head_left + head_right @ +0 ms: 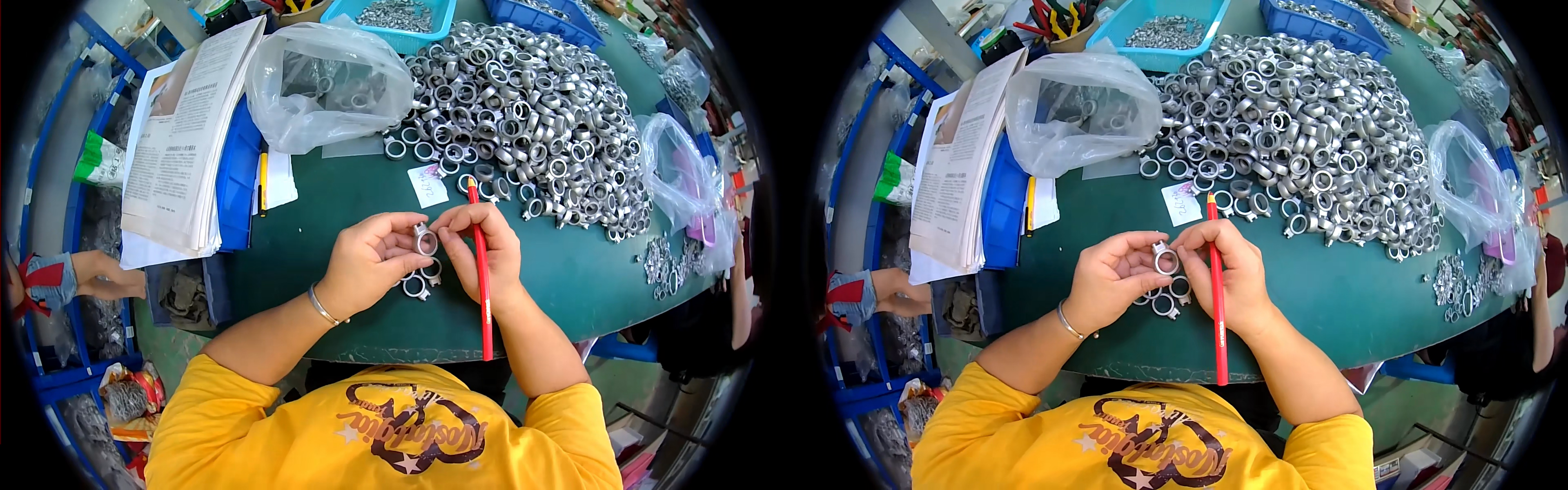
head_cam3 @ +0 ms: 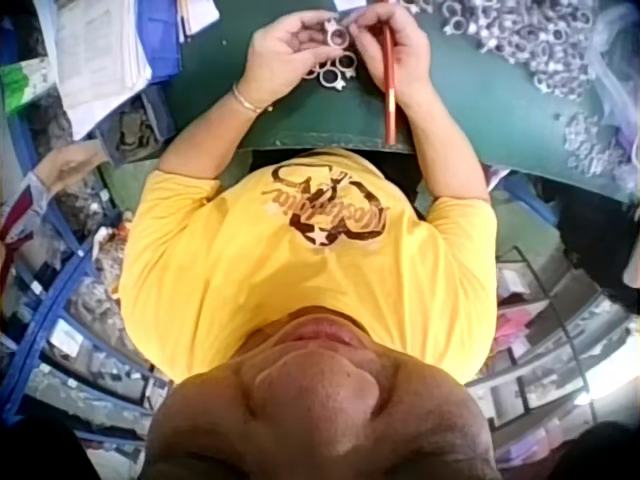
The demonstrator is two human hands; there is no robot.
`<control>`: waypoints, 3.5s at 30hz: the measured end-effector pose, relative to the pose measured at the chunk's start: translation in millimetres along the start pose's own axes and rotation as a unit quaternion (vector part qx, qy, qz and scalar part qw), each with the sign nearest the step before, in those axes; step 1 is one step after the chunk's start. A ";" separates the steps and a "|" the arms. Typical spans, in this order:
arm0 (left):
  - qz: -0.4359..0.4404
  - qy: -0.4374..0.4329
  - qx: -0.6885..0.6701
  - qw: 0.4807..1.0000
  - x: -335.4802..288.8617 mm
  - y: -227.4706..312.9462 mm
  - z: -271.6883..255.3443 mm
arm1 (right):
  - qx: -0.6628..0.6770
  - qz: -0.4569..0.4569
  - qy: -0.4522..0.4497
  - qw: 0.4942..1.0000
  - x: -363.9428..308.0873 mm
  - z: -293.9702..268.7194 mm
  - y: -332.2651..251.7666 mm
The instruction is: The person picks up metal rings from a pile and marks them using a red pencil.
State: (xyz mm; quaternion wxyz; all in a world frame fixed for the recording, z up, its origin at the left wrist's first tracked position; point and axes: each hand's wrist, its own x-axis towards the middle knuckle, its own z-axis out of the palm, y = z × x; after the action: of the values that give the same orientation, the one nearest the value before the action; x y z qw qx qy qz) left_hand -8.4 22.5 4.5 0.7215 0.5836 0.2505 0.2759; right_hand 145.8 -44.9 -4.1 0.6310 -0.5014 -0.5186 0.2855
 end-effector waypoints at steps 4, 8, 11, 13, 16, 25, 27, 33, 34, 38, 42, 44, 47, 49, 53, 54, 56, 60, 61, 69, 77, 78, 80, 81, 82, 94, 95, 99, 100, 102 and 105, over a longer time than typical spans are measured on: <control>0.004 0.014 -0.011 1.000 -0.5 -3.3 0.2 | -0.011 -0.010 -0.013 1.000 1.0 -0.6 -3.2; -0.008 0.009 -0.015 1.000 0.0 -2.8 0.1 | -0.007 -0.009 -0.022 1.000 0.4 -2.9 -1.6; -0.014 0.007 -0.019 1.000 0.4 -1.3 0.3 | -0.010 -0.006 -0.022 1.000 0.2 -4.2 -0.6; -0.013 0.006 -0.022 1.000 0.9 -1.6 0.3 | -0.001 0.002 -0.020 1.000 0.3 -3.9 -1.5; 0.019 0.004 0.009 1.000 1.5 -3.5 0.8 | 0.019 0.027 -0.019 0.999 0.3 -1.8 -3.9; 0.111 0.037 0.139 0.983 0.7 -1.8 -2.2 | 0.051 0.070 -0.010 0.996 -4.7 4.5 1.2; 0.181 0.050 0.272 0.944 1.8 5.3 -0.1 | 0.079 0.058 -0.030 0.995 -1.7 1.5 -8.1; 0.213 0.089 0.284 0.931 1.8 4.8 -3.3 | 0.040 0.132 0.057 0.989 2.1 -5.0 -8.4; 0.201 0.097 0.273 0.936 3.3 2.2 -7.0 | 0.089 0.191 0.098 0.972 8.1 -13.6 -18.5; 0.151 0.146 0.156 0.965 7.6 -3.8 -13.5 | 0.003 0.104 0.271 0.957 39.3 -101.5 -18.0; 0.133 0.190 0.099 0.968 11.7 -5.9 -16.0 | -0.144 0.016 0.368 0.919 55.2 -247.1 -11.9; 0.131 0.209 0.096 0.964 13.6 -8.5 -16.1 | -0.265 0.025 0.408 0.874 48.5 -318.6 -11.6; 0.126 0.215 0.108 0.962 18.7 -8.2 -15.6 | -0.147 0.013 0.494 0.857 40.4 -347.8 -13.2; 0.132 0.231 0.082 0.961 18.2 -10.0 -22.4 | -0.163 0.006 0.435 0.886 49.4 -299.7 -6.1; 0.136 0.240 0.069 0.959 14.7 -8.2 -29.8 | -0.164 0.108 0.154 0.968 52.2 -117.5 -19.7; 0.133 0.238 0.065 0.960 14.7 -7.2 -28.4 | -0.159 0.154 0.070 0.973 44.3 -88.7 -19.4; 0.125 0.238 0.062 0.961 15.9 -6.7 -28.4 | -0.293 0.102 -0.051 0.949 35.1 -29.0 -21.9; 0.094 0.232 0.049 0.967 16.1 -3.9 -26.4 | -0.392 0.101 -0.150 0.902 32.0 25.1 -17.8; 0.097 0.230 0.048 0.967 16.6 -5.6 -26.3 | -0.394 0.107 -0.148 0.901 32.3 27.7 -20.0; 0.061 0.165 0.033 0.984 11.2 -2.0 -19.5 | 0.008 0.125 -0.022 0.992 24.1 17.3 -3.1; 0.115 0.065 0.054 0.990 9.2 -1.2 -14.5 | 0.003 0.017 -0.033 0.999 23.9 15.3 -5.9; 0.123 0.057 0.067 0.988 9.0 -1.7 -15.2 | 0.003 0.019 -0.034 0.999 23.9 15.5 -6.4; 0.133 0.063 0.084 0.986 8.8 -2.0 -15.8 | 0.002 0.022 -0.037 0.999 24.0 15.3 -6.8; 0.139 0.066 0.092 0.984 8.7 -1.8 -15.7 | -0.001 0.014 -0.023 1.000 24.0 14.7 -5.4; 0.123 0.062 0.082 0.987 8.4 -1.3 -15.1 | -0.004 0.006 -0.010 1.000 24.0 13.7 -3.2; 0.133 0.075 0.111 0.982 7.0 -1.4 -13.8 | -0.040 -0.040 -0.071 0.996 21.8 10.6 -2.9; 0.134 0.076 0.111 0.982 7.2 -1.8 -13.6 | -0.036 -0.038 -0.070 0.996 21.8 10.8 -3.0; 0.138 0.118 0.116 0.977 7.4 -2.5 -12.7 | -0.020 -0.042 -0.063 0.997 22.4 12.0 -3.9; 0.148 0.117 0.119 0.975 7.6 -2.9 -13.1 | -0.016 -0.046 -0.060 0.997 22.6 12.3 -3.9; 0.169 0.115 0.125 0.971 8.6 -4.1 -14.0 | -0.020 -0.048 -0.061 0.997 23.4 10.5 -4.0; 0.170 0.129 0.077 0.974 9.5 -5.7 -11.5 | -0.007 -0.032 -0.058 0.998 25.2 9.5 -5.2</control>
State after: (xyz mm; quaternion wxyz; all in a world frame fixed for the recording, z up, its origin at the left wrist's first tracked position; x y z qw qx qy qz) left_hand -8.8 36.3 -3.7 0.5786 0.6306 0.2593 0.4476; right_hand 143.5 -21.3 9.6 0.6048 -0.4719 -0.5722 0.2899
